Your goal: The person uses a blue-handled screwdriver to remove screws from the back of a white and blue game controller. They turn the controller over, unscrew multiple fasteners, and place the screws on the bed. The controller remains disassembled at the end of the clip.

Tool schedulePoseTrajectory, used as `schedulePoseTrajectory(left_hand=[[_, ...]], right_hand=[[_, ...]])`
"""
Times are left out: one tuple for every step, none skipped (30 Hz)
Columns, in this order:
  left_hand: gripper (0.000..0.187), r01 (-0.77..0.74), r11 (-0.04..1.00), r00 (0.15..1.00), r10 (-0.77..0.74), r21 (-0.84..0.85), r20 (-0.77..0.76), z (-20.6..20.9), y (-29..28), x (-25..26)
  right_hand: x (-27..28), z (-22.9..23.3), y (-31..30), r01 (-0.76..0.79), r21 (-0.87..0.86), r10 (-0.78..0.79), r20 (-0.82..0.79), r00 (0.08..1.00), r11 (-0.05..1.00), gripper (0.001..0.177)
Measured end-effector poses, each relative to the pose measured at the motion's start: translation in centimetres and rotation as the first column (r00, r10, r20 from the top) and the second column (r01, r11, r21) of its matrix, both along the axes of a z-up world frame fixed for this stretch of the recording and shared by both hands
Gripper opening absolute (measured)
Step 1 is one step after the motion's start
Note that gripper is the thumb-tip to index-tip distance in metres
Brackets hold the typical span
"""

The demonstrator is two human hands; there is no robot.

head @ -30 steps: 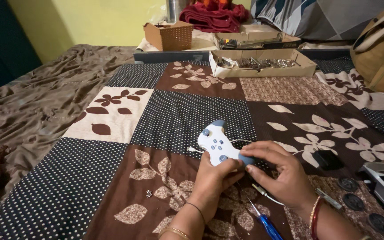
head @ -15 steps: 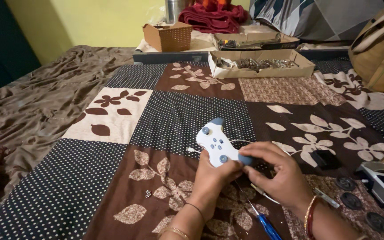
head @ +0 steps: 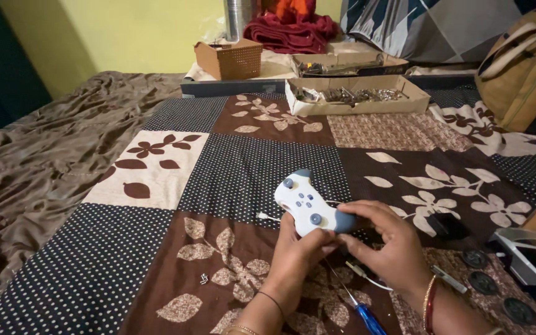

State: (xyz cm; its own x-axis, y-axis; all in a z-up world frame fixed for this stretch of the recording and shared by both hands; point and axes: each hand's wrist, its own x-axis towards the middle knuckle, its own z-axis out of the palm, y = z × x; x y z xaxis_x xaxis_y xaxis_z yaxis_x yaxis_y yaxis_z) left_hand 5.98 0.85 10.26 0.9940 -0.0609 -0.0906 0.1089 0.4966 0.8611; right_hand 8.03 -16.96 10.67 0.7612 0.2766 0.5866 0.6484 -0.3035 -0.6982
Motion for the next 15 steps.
schedulePoseTrajectory(left_hand=[[0.06, 0.009, 1.0, 1.0, -0.009, 0.011, 0.023, -0.15, -0.08, -0.01], [0.061, 0.018, 1.0, 0.999, -0.019, 0.022, 0.046, -0.29, -0.17, -0.02], [0.06, 0.012, 1.0, 0.998, -0.014, 0.028, 0.067, -0.42, -0.24, -0.03], [0.06, 0.006, 0.999, 0.996, -0.009, 0.035, 0.088, -0.51, -0.31, -0.03], [0.059, -0.002, 0.999, 0.994, -0.003, 0.041, 0.109, -0.57, -0.33, -0.03], [0.058, 0.007, 0.999, 0.996, -0.012, 0.051, 0.088, -0.58, -0.3, -0.04], [0.058, 0.014, 0.998, 0.998, -0.018, 0.061, 0.068, -0.54, -0.22, -0.05], [0.057, 0.022, 0.997, 0.999, -0.025, 0.071, 0.048, -0.48, -0.17, -0.09], [0.054, 0.019, 0.999, 1.0, -0.02, 0.044, 0.011, -0.37, -0.14, -0.09], [0.051, 0.015, 1.0, 1.0, -0.015, 0.018, -0.025, -0.26, -0.16, -0.12], [0.05, 0.01, 1.0, 0.998, -0.011, -0.009, -0.063, -0.16, -0.16, -0.15], [0.05, 0.019, 0.999, 0.999, -0.021, -0.026, -0.047, -0.07, -0.17, -0.16], [0.049, 0.029, 0.999, 0.999, -0.03, -0.044, -0.032, -0.02, -0.2, -0.16], [0.05, 0.038, 0.997, 0.999, -0.039, -0.061, -0.017, 0.02, -0.2, -0.16], [0.049, 0.043, 0.997, 0.999, -0.044, -0.062, -0.007, 0.03, -0.21, -0.17]], right_hand=[[-0.09, 0.01, -0.09, -0.003, -0.009, 0.003, 0.022, 1.0, 1.0, 0.048], [-0.13, 0.01, -0.14, -0.005, -0.018, 0.006, 0.045, 0.999, 1.0, 0.049], [-0.16, 0.0, -0.19, -0.013, 0.007, 0.013, 0.015, 1.0, 1.0, 0.048], [-0.15, -0.02, -0.19, -0.021, 0.032, 0.021, -0.014, 1.0, 0.999, 0.047], [-0.12, -0.04, -0.15, -0.029, 0.058, 0.031, -0.043, 0.999, 0.998, 0.046], [-0.14, -0.03, -0.22, -0.018, 0.058, 0.022, -0.065, 0.998, 0.998, 0.045], [-0.12, -0.03, -0.23, -0.01, 0.059, 0.015, -0.086, 0.996, 0.998, 0.044], [-0.13, -0.05, -0.24, -0.001, 0.059, 0.007, -0.107, 0.994, 0.998, 0.043], [-0.11, -0.05, -0.29, 0.012, 0.041, -0.007, -0.101, 0.995, 0.999, 0.044], [-0.12, -0.07, -0.34, 0.024, 0.022, -0.022, -0.094, 0.995, 0.999, 0.044], [-0.16, -0.11, -0.38, 0.036, 0.004, -0.036, -0.088, 0.995, 0.999, 0.045], [-0.11, -0.15, -0.37, 0.031, 0.009, -0.03, -0.079, 0.996, 0.999, 0.044], [-0.05, -0.2, -0.36, 0.025, 0.014, -0.024, -0.071, 0.997, 1.0, 0.043], [0.0, -0.24, -0.36, 0.02, 0.019, -0.019, -0.062, 0.998, 1.0, 0.043], [0.03, -0.27, -0.36, 0.016, 0.024, -0.015, -0.046, 0.999, 1.0, 0.042]])
